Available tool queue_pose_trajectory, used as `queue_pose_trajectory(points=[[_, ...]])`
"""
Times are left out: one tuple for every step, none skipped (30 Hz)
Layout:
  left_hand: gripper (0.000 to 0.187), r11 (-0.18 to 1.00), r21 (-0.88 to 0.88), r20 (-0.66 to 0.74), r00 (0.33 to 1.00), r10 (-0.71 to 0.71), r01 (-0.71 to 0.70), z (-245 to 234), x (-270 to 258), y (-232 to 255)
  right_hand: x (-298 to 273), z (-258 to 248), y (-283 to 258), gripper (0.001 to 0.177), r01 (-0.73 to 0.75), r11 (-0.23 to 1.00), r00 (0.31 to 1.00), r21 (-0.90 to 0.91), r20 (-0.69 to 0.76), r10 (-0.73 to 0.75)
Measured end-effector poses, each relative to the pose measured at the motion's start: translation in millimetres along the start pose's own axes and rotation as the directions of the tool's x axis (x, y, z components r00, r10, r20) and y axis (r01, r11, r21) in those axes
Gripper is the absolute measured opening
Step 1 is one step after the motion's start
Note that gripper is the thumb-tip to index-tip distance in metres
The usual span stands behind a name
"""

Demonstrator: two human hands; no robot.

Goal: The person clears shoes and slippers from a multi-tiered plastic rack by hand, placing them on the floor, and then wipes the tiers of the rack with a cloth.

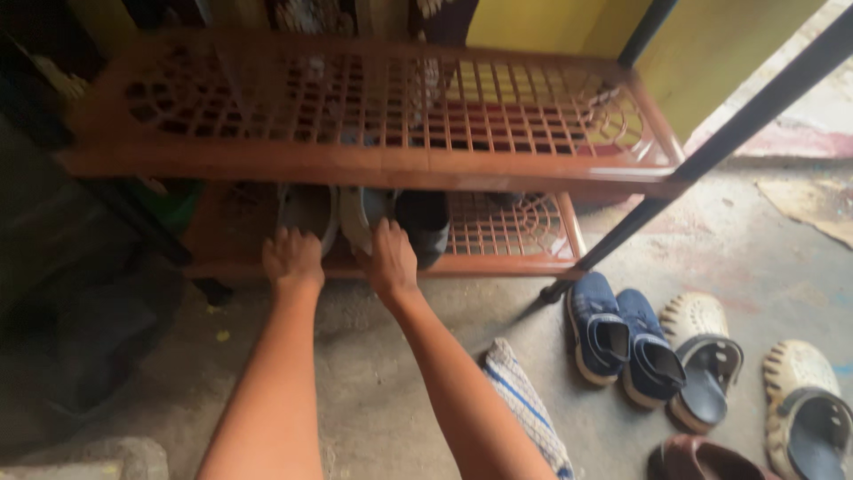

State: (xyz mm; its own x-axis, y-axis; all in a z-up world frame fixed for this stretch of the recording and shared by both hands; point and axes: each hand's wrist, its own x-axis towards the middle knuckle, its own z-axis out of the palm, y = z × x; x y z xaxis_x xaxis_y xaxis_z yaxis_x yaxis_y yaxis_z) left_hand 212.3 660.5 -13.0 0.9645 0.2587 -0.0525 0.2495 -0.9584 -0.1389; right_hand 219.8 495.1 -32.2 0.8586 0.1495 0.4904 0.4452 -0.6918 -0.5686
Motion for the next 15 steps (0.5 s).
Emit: queue_pose_trajectory(points=[[0.026,0.999,0.034,-0.09,0.996,0.03,-0.027,3.7,1.0,-1.8,0.7,-0.2,-1.7,0.05,-0.007,1.0,1.0,0.002,0.008,0.007],[0.026,0.999,0.036,-0.079,0.996,0.031,-0.028,6.0,-2.5,-1.6,1.2,-1.2,-4.1,0.05,-0.057,0.998,0.997,0.017,0.045,0.056],[0.032,0.997,0.073,-0.084,0.996,0.043,-0.037,2.0,-2.5,-1.9,5.0,-2.9,-6.7,0.051,-0.104,0.994,0.992,0.032,0.072,0.102],[0.038,0.993,0.111,-0.088,0.995,0.055,-0.045,-4.3,-4.2,-2.5,6.0,-5.5,-9.4,0.051,-0.108,0.994,0.992,0.034,0.069,0.106],[0.038,0.992,0.113,-0.086,0.995,0.058,-0.048,-10.7,-8.2,-3.6,4.7,-9.1,-11.5,0.05,-0.058,0.994,0.998,0.091,0.045,0.054],[0.045,0.994,0.071,-0.054,0.995,0.083,-0.079,-17.1,-13.0,-6.2,3.0,-13.1,-13.9,0.05,-0.007,0.989,1.0,0.147,0.018,0.004],[0.053,0.994,0.029,-0.026,0.994,0.106,-0.105,-23.2,-17.3,-8.6,2.9,-16.6,-18.0,0.05,-0.006,0.989,1.0,0.149,0.017,0.003],[0.053,0.994,0.031,-0.027,0.994,0.104,-0.103,-27.3,-22.8,-9.5,2.6,-20.7,-22.7,0.048,0.014,0.982,1.0,0.186,-0.002,-0.014],[0.052,0.984,0.057,-0.062,0.983,0.174,-0.17,-32.0,-26.8,-11.0,4.1,-25.6,-27.8,0.047,0.033,0.974,0.999,0.222,-0.029,-0.028],[0.051,0.968,0.086,-0.095,0.965,0.243,-0.235,-36.8,-29.9,-11.7,6.0,-30.6,-33.4,0.047,0.033,0.974,0.999,0.225,-0.037,-0.025],[0.051,0.966,0.089,-0.097,0.963,0.25,-0.242,-42.2,-32.2,-9.7,6.3,-36.8,-37.8,0.048,0.048,0.962,0.999,0.267,-0.038,-0.039],[0.054,0.961,0.089,-0.029,0.964,0.264,-0.261,-49.8,-33.1,-8.2,6.1,-43.1,-41.9,0.048,0.063,0.949,0.998,0.31,-0.04,-0.053],[0.057,0.957,0.085,0.038,0.96,0.277,-0.279,-59.3,-33.4,-5.2,5.6,-50.2,-45.0,0.048,0.062,0.951,0.998,0.304,-0.046,-0.051],[0.057,0.955,0.085,0.034,0.958,0.284,-0.285,-72.1,-31.4,-1.0,4.5,-57.3,-48.2,0.05,0.047,0.936,0.999,0.349,-0.022,-0.042],[0.062,0.956,0.102,0.095,0.959,0.266,-0.275,-87.9,-27.9,4.3,1.9,-65.4,-50.5,0.052,0.028,0.92,0.999,0.392,0.004,-0.032]])
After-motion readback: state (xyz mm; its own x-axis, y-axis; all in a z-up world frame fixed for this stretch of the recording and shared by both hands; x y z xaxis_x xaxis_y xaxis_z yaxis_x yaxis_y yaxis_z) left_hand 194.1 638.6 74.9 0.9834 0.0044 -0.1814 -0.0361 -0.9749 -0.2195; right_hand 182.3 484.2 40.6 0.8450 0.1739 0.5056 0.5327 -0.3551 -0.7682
